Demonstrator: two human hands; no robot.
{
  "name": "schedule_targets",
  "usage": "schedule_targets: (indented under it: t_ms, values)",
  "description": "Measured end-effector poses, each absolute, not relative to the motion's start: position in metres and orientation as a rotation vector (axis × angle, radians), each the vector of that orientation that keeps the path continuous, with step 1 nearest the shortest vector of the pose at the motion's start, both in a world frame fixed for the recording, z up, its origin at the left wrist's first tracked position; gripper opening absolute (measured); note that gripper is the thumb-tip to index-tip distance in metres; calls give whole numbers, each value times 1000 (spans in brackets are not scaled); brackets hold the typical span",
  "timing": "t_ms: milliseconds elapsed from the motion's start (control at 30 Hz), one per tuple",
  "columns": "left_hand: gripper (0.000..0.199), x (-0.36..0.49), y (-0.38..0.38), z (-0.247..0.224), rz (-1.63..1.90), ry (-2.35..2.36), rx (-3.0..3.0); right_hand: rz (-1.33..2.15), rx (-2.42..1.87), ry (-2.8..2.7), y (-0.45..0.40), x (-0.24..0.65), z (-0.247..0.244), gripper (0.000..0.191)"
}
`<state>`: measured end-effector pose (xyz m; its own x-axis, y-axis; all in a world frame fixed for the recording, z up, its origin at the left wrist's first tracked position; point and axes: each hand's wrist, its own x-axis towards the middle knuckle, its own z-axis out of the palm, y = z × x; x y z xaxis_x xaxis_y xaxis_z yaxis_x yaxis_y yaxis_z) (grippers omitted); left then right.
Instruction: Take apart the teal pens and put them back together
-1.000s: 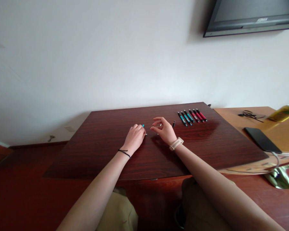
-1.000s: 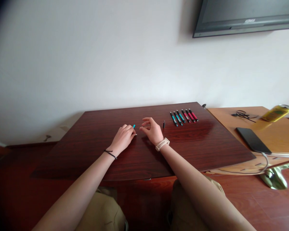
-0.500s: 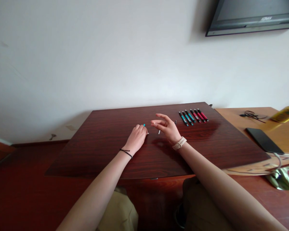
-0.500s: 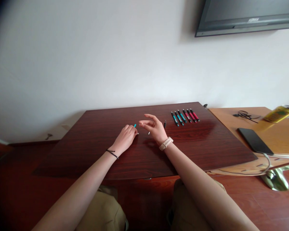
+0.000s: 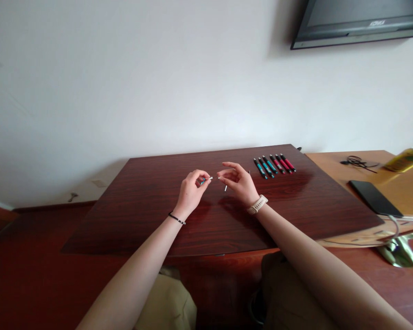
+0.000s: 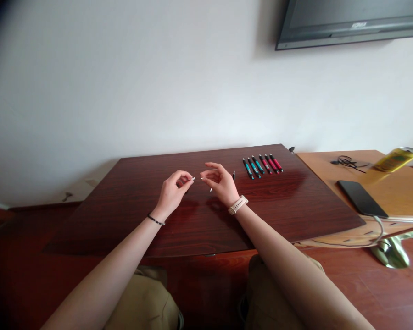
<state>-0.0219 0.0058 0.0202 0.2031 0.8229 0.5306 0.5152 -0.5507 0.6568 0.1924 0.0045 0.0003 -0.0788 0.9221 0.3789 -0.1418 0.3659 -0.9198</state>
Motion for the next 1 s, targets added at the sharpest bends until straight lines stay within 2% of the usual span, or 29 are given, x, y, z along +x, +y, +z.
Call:
schedule_targets:
  t_ms: [300, 633, 1000]
  values:
    - [15, -17, -1, 19, 1316, 1200, 2312, 884, -758, -1484, -1, 188, -3, 54]
    - [11, -18, -6, 24, 1231, 1204, 2645, 682, -809, -1641, -10, 188, 4, 46]
    - [12, -18, -7, 24, 1188, 1235, 2699, 484, -861, -1778, -12, 189, 5, 47]
